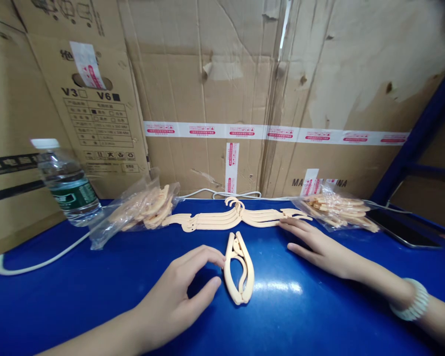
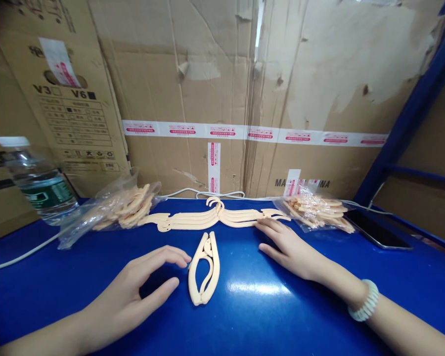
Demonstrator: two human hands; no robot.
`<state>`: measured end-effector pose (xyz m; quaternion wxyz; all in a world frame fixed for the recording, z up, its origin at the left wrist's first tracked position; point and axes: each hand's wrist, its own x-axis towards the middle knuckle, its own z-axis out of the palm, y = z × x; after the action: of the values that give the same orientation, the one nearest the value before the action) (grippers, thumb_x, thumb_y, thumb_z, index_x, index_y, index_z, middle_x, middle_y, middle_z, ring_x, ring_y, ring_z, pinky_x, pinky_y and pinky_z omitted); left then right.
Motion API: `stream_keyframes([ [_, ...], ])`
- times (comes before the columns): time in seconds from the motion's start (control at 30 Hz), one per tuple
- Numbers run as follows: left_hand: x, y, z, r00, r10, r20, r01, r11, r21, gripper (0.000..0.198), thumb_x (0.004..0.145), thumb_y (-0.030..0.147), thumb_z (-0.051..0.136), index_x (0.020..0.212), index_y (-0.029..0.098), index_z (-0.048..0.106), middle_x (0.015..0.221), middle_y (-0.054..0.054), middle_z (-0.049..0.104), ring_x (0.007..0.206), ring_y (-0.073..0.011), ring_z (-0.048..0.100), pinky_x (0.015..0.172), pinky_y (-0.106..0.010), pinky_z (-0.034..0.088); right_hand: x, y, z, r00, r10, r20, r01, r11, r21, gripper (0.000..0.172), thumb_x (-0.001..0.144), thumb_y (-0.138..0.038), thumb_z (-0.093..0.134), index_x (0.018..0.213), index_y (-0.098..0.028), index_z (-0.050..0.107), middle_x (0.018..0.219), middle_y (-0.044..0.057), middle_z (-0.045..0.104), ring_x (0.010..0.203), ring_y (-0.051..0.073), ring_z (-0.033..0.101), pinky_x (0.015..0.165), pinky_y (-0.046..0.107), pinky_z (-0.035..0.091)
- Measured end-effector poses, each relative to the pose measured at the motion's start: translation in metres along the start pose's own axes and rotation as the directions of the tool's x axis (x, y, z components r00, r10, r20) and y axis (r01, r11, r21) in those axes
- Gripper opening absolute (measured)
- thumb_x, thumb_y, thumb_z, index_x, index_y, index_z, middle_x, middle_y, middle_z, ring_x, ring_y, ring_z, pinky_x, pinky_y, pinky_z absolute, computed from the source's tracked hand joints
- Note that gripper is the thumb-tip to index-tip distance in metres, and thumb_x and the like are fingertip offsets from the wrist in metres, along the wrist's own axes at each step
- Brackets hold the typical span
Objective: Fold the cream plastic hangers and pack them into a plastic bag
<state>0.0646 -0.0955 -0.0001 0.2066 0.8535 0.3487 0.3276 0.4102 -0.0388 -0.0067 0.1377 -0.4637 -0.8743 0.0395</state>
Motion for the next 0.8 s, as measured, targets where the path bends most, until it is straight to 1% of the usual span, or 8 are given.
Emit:
stream_keyframes([
  [0.2, -0.0003, -0.0018, 0.0004, 1.000, 0.009, -0.017, -0.009, 1.000, -0.003, 0.017, 0.092, 0.015, 0.048, 0.102, 0.024, 0.057, 0.106, -0.001, 0.066, 0.099, -0.0159, 0.063, 0.090, -0.029, 0.050, -0.0003, -0.0009, -0.0018, 1.000, 0.010, 0.007, -0.010, 0.999, 0.040, 0.056, 0.099, -0.052, 0.037, 0.142, -0.018, 0.048, 0.149, 0.015, 0.040, 0.138, 0.032, 0.036, 0.115, 0.054, 0.030],
  [0.33, -0.0009, -0.0022, 0.0002, 1.000, 0.007, -0.026, -0.008, 1.000, -0.003, 0.016, 0.092, 0.015, 0.048, 0.100, 0.023, 0.058, 0.104, -0.002, 0.067, 0.098, -0.0165, 0.064, 0.089, -0.029, 0.050, -0.0009, 0.0006, -0.0013, 1.000, 0.004, 0.007, -0.004, 0.998, 0.055, 0.056, 0.099, -0.053, 0.038, 0.143, -0.019, 0.047, 0.150, 0.015, 0.040, 0.138, 0.032, 0.036, 0.115, 0.055, 0.030],
  [0.47, -0.0016, -0.0018, 0.0007, 0.999, 0.021, -0.041, -0.021, 1.000, 0.001, 0.015, 0.092, 0.016, 0.047, 0.097, 0.022, 0.059, 0.100, -0.002, 0.068, 0.092, -0.0169, 0.065, 0.084, -0.029, 0.052, -0.0012, 0.0007, -0.0013, 1.000, 0.002, 0.005, -0.002, 0.999, 0.051, 0.057, 0.099, -0.053, 0.038, 0.143, -0.019, 0.047, 0.148, 0.016, 0.041, 0.138, 0.033, 0.036, 0.115, 0.055, 0.030],
  [0.57, -0.0021, -0.0021, 0.0012, 0.999, 0.020, -0.048, -0.020, 1.000, 0.010, 0.015, 0.092, 0.016, 0.047, 0.096, 0.022, 0.060, 0.098, -0.003, 0.069, 0.090, -0.0172, 0.065, 0.082, -0.029, 0.052, -0.0010, -0.0012, -0.0020, 1.000, 0.010, -0.001, -0.010, 0.999, 0.048, 0.056, 0.099, -0.053, 0.038, 0.143, -0.020, 0.046, 0.150, 0.015, 0.038, 0.139, 0.034, 0.034, 0.114, 0.056, 0.029],
  [0.67, -0.0022, -0.0029, 0.0017, 0.999, 0.026, -0.040, -0.025, 1.000, 0.014, 0.016, 0.092, 0.016, 0.047, 0.096, 0.022, 0.060, 0.096, -0.003, 0.069, 0.088, -0.0170, 0.065, 0.081, -0.029, 0.052, -0.0009, -0.0023, -0.0021, 1.000, 0.008, -0.004, -0.008, 0.998, 0.059, 0.056, 0.099, -0.052, 0.038, 0.145, -0.022, 0.043, 0.153, 0.013, 0.035, 0.141, 0.034, 0.031, 0.115, 0.057, 0.028],
  [0.8, -0.0014, -0.0033, 0.0021, 0.999, 0.038, -0.020, -0.038, 0.999, 0.014, 0.017, 0.092, 0.014, 0.046, 0.096, 0.023, 0.060, 0.095, -0.001, 0.068, 0.087, -0.0155, 0.065, 0.080, -0.027, 0.051, -0.0012, -0.0006, -0.0011, 1.000, 0.008, 0.010, -0.008, 0.997, 0.080, 0.056, 0.099, -0.052, 0.038, 0.146, -0.023, 0.042, 0.152, 0.013, 0.036, 0.140, 0.033, 0.032, 0.115, 0.056, 0.028],
])
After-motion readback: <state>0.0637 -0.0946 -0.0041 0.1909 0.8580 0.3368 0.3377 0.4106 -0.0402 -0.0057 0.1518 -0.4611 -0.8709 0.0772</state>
